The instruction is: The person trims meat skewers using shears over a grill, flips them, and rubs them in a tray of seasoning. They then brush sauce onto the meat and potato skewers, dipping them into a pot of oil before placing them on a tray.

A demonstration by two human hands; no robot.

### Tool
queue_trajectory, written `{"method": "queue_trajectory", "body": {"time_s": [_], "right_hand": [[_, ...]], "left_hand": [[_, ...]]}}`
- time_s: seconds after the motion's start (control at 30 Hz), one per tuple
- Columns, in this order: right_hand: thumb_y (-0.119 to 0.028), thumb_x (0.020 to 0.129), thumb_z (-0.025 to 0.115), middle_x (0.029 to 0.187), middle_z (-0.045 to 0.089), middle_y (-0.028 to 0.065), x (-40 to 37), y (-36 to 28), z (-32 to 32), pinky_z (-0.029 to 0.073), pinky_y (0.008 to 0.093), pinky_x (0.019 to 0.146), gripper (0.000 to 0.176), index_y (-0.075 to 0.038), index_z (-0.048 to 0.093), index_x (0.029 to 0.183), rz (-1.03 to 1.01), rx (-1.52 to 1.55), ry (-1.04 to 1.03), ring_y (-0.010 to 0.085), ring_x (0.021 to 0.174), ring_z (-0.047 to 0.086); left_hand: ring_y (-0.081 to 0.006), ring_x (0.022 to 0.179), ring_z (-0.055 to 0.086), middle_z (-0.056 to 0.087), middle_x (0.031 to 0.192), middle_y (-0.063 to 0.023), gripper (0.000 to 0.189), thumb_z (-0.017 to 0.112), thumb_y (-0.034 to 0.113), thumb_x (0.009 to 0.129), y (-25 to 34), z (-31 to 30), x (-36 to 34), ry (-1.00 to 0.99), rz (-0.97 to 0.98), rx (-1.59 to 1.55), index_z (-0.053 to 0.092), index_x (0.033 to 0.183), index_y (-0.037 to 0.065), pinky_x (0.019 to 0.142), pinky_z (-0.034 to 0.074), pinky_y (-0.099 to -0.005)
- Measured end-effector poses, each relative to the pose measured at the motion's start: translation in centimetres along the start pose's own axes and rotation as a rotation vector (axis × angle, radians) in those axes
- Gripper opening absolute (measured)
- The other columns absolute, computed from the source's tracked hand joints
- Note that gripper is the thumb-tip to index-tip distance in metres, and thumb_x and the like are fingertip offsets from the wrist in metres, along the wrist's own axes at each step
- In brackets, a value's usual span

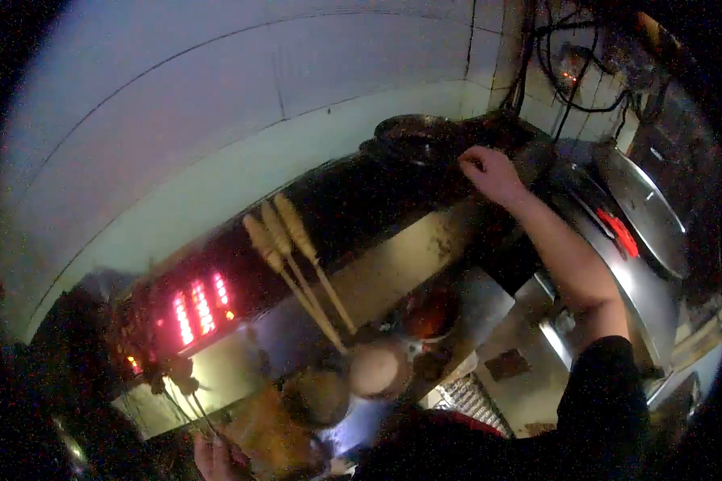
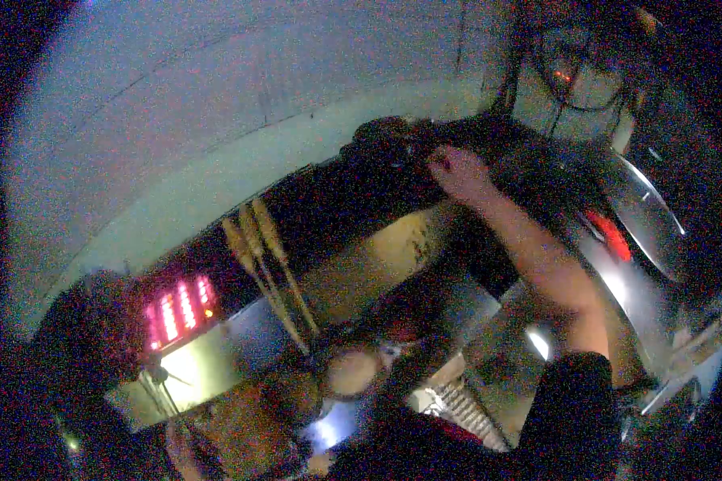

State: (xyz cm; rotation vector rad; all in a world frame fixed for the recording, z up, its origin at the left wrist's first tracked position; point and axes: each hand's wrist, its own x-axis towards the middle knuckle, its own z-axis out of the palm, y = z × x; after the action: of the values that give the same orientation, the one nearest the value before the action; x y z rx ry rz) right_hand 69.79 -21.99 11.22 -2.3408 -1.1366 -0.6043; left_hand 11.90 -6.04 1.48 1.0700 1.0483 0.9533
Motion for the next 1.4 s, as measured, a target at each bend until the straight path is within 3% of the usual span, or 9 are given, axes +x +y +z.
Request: {"method": "queue_trajectory", "body": {"time_s": [0.07, 0.2, 0.3, 0.37, 0.5, 0.67, 0.93, 1.17, 1.4], "right_hand": [[-0.025, 0.079, 0.058, 0.087, 0.062, 0.0114, 2.2, 3.1, 1.1, 0.047, 0.0379, 0.073, 0.025, -0.007, 0.061, 0.096, -0.151, 0.011, -0.046, 0.0282, 0.082, 0.059], [-0.028, 0.077, 0.059, 0.092, 0.061, 0.0143, 6.0, 8.1, 5.9, 0.046, 0.0412, 0.073, 0.031, -0.007, 0.060, 0.098, -0.427, 0.069, -0.201, 0.0300, 0.086, 0.058], [-0.029, 0.077, 0.057, 0.090, 0.061, 0.0162, 11.0, 8.9, 6.8, 0.047, 0.0416, 0.072, 0.031, -0.007, 0.060, 0.098, -0.286, 0.017, -0.316, 0.0310, 0.082, 0.059], [-0.029, 0.077, 0.056, 0.079, 0.061, 0.0176, 15.3, 14.8, 9.2, 0.047, 0.0421, 0.068, 0.031, -0.005, 0.059, 0.097, -0.057, 0.165, 0.045, 0.0313, 0.074, 0.060], [-0.037, 0.079, 0.056, 0.082, 0.060, 0.0169, 19.0, 19.3, 9.3, 0.047, 0.0429, 0.067, 0.041, -0.002, 0.058, 0.099, 0.056, -0.113, -0.038, 0.0306, 0.069, 0.059], [-0.045, 0.078, 0.058, 0.089, 0.059, 0.0172, 17.9, 18.1, 9.2, 0.046, 0.0454, 0.068, 0.053, 0.004, 0.056, 0.098, 0.228, 0.406, -0.296, 0.0302, 0.069, 0.059], [-0.032, 0.076, 0.062, 0.068, 0.057, 0.0102, 18.0, 20.2, 9.9, 0.045, 0.0387, 0.053, 0.037, 0.001, 0.056, 0.091, 0.375, 0.429, -0.284, 0.0220, 0.058, 0.056], [-0.027, 0.081, 0.059, 0.065, 0.052, 0.0016, 20.5, 14.3, 1.3, 0.036, 0.0268, 0.046, 0.025, -0.005, 0.055, 0.090, 0.249, 0.896, -0.122, 0.0111, 0.053, 0.047], [-0.029, 0.083, 0.059, 0.064, 0.051, 0.0012, 21.6, 10.2, -2.3, 0.036, 0.0231, 0.047, 0.029, -0.003, 0.056, 0.093, 0.011, 0.874, 0.029, 0.0086, 0.053, 0.045]], "left_hand": [[-0.0107, 0.056, 0.053, 0.056, 0.072, -0.0021, 0.022, 0.054, 0.018, 0.085, -0.1, 3.6, 3.0, -0.214, 0.178, 0.036, 0.052, 0.100, 0.003, 0.047, 0.044, -0.0220], [-0.0069, 0.044, 0.040, 0.045, 0.055, -0.0010, 0.030, 0.049, 0.023, 0.085, 4.2, 18.8, 5.7, -0.304, -0.077, 0.212, 0.049, 0.108, 0.004, 0.038, 0.029, -0.0198], [-0.0070, 0.042, 0.037, 0.047, 0.058, 0.0008, 0.025, 0.047, 0.028, 0.088, 4.8, 27.5, 9.1, -0.453, -0.129, 0.027, 0.051, 0.105, 0.009, 0.035, 0.026, -0.0200], [-0.0070, 0.041, 0.036, 0.048, 0.061, 0.0014, 0.021, 0.047, 0.027, 0.089, 3.5, 32.6, 11.5, -0.498, -0.044, 0.053, 0.052, 0.101, 0.011, 0.034, 0.024, -0.0204], [-0.0069, 0.041, 0.036, 0.051, 0.065, 0.0015, 0.015, 0.047, 0.022, 0.089, 5.2, 39.5, 10.7, -0.688, -0.125, 0.212, 0.052, 0.098, 0.012, 0.034, 0.024, -0.0207], [-0.0071, 0.041, 0.036, 0.053, 0.070, 0.0012, 0.015, 0.045, 0.018, 0.089, 3.8, 43.8, 12.4, -0.744, -0.187, 0.247, 0.052, 0.100, 0.011, 0.034, 0.024, -0.0204], [-0.0078, 0.040, 0.038, 0.055, 0.070, 0.0003, 0.012, 0.046, 0.016, 0.089, 0.8, 48.0, 14.6, -0.758, -0.063, 0.306, 0.053, 0.096, 0.010, 0.034, 0.026, -0.0217], [-0.0092, 0.040, 0.040, 0.056, 0.067, -0.0018, 0.014, 0.043, 0.015, 0.088, 2.2, 48.8, 15.5, -0.781, -0.092, 0.380, 0.053, 0.094, 0.007, 0.034, 0.029, -0.0235], [-0.0090, 0.042, 0.041, 0.057, 0.068, -0.0026, 0.017, 0.045, 0.016, 0.088, 1.7, 49.7, 14.9, -0.821, -0.071, 0.389, 0.054, 0.097, 0.006, 0.035, 0.031, -0.0238]]}}
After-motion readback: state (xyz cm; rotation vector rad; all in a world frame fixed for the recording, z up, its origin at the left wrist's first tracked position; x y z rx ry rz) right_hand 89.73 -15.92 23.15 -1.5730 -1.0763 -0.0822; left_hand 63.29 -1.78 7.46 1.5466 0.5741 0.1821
